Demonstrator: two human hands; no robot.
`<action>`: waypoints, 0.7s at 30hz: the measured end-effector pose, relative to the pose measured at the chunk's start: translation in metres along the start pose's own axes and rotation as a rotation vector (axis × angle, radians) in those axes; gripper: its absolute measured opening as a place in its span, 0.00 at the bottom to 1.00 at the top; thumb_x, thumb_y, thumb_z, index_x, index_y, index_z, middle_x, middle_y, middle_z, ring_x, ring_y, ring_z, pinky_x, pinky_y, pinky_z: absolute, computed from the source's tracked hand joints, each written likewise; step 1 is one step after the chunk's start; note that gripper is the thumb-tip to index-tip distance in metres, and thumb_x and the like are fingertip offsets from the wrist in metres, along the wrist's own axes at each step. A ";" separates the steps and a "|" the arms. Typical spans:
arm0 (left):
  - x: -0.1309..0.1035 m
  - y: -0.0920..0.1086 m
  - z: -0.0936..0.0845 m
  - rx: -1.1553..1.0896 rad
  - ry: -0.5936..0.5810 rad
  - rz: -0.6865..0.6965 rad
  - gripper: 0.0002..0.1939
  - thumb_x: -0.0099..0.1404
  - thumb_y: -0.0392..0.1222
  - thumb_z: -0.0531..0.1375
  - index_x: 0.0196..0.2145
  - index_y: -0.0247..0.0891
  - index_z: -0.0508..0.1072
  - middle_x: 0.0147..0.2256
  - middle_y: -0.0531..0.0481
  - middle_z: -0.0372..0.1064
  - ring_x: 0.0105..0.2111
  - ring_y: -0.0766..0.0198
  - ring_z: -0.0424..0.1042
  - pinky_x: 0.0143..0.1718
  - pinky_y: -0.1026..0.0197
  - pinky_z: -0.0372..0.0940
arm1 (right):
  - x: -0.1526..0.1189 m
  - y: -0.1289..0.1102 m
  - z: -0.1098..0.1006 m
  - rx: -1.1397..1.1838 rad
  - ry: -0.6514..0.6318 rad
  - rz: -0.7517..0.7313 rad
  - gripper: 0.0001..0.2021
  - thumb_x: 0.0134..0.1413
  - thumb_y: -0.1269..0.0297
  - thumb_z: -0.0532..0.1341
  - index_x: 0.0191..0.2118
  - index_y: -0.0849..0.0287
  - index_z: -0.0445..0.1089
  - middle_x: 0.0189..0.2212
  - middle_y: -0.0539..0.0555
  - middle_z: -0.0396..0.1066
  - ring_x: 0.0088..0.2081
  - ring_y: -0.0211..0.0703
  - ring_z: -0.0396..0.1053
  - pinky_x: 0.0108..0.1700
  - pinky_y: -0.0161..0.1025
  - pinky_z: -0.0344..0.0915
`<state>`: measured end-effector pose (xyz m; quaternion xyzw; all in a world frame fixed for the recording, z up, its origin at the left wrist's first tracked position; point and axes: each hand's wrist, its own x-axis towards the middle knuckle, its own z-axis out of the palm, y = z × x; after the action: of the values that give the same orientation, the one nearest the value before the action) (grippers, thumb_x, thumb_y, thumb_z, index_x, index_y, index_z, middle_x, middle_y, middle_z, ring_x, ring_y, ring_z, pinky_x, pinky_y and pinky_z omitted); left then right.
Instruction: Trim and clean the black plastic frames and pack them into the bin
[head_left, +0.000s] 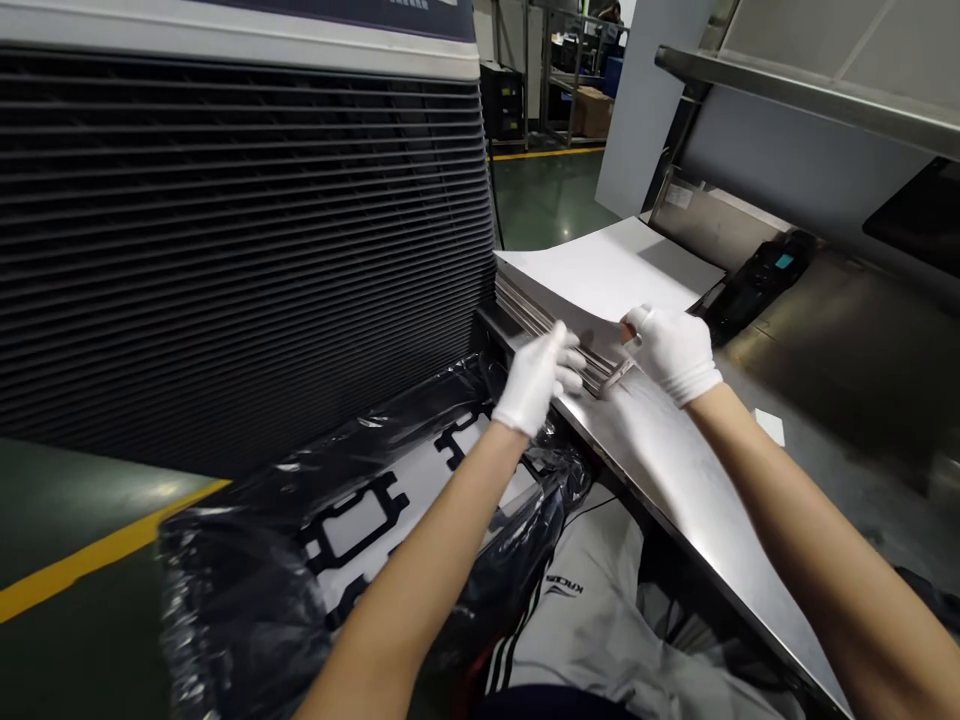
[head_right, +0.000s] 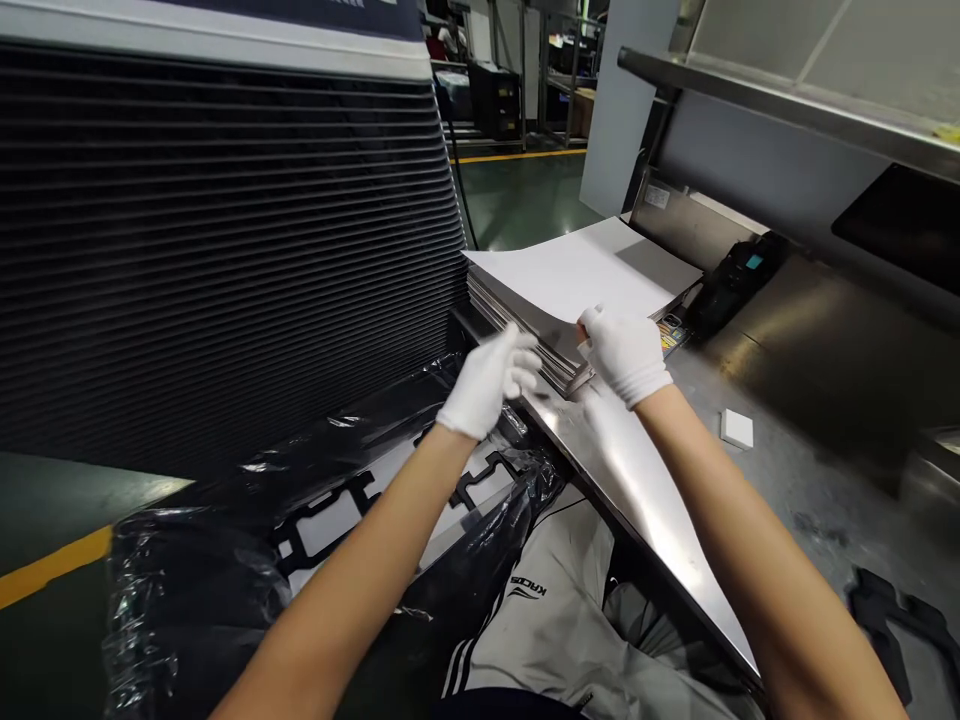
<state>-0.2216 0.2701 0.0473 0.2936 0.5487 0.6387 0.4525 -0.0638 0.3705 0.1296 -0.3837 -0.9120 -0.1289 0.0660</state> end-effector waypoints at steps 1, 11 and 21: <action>0.022 0.007 -0.003 -0.033 0.087 -0.018 0.41 0.74 0.76 0.55 0.55 0.31 0.76 0.46 0.33 0.80 0.27 0.66 0.76 0.23 0.65 0.60 | -0.010 -0.004 0.000 0.011 0.012 -0.062 0.18 0.76 0.61 0.53 0.49 0.58 0.82 0.47 0.61 0.83 0.42 0.51 0.78 0.40 0.42 0.64; -0.065 -0.030 -0.175 0.390 0.603 -0.026 0.18 0.56 0.51 0.71 0.38 0.35 0.80 0.45 0.42 0.83 0.56 0.39 0.77 0.63 0.43 0.72 | -0.038 -0.060 0.034 0.486 0.122 -0.198 0.23 0.76 0.56 0.60 0.69 0.62 0.71 0.74 0.69 0.63 0.72 0.63 0.62 0.73 0.58 0.59; -0.249 -0.130 -0.313 1.009 0.725 -0.626 0.27 0.59 0.62 0.59 0.48 0.42 0.77 0.54 0.40 0.82 0.64 0.29 0.74 0.68 0.34 0.69 | -0.087 -0.243 0.195 0.567 -0.495 -0.514 0.24 0.68 0.62 0.68 0.66 0.59 0.73 0.71 0.65 0.67 0.70 0.60 0.63 0.69 0.57 0.63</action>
<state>-0.3568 -0.0915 -0.1189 0.0641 0.9538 0.2030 0.2120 -0.1815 0.2038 -0.1214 -0.1312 -0.9652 0.2093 -0.0855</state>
